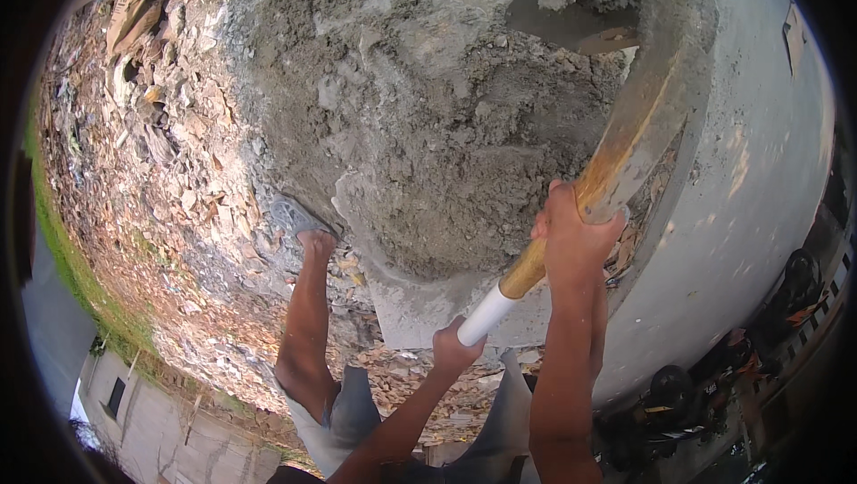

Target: The person mixes a pile of sand and cement on the ground using a hoe. They add water from a bucket using a smaller container and continue mixing the materials together to form a concrete mixture.

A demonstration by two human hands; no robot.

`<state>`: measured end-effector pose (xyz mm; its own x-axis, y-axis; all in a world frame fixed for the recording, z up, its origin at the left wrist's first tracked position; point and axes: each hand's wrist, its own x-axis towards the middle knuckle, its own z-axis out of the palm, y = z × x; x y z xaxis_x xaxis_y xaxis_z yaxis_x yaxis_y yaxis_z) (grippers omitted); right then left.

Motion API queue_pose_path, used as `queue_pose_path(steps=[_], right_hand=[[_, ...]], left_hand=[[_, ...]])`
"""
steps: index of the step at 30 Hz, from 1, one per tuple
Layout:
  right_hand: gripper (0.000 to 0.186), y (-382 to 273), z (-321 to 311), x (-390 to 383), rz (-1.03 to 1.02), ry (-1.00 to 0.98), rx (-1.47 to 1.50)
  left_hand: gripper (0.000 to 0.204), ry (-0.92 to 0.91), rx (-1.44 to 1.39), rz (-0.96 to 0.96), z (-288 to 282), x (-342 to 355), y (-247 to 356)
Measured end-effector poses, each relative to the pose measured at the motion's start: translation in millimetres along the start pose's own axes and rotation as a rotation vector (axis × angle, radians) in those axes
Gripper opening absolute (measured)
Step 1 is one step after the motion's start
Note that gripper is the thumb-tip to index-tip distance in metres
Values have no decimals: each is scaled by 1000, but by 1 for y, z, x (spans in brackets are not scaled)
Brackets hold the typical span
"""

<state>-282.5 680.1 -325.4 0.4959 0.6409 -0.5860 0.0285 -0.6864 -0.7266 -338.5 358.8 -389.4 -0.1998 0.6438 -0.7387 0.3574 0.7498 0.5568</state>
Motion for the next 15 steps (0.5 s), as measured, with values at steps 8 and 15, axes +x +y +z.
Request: queue_pose_path(steps=[8,15], right_hand=[[12,166,34,17,280,-168,-261],[13,12,102,-39,-192,-247,-342]], left_hand=[[40,-115,210,-406,-10,-73,-46],[31,91,-264,-176,-16,0,2]])
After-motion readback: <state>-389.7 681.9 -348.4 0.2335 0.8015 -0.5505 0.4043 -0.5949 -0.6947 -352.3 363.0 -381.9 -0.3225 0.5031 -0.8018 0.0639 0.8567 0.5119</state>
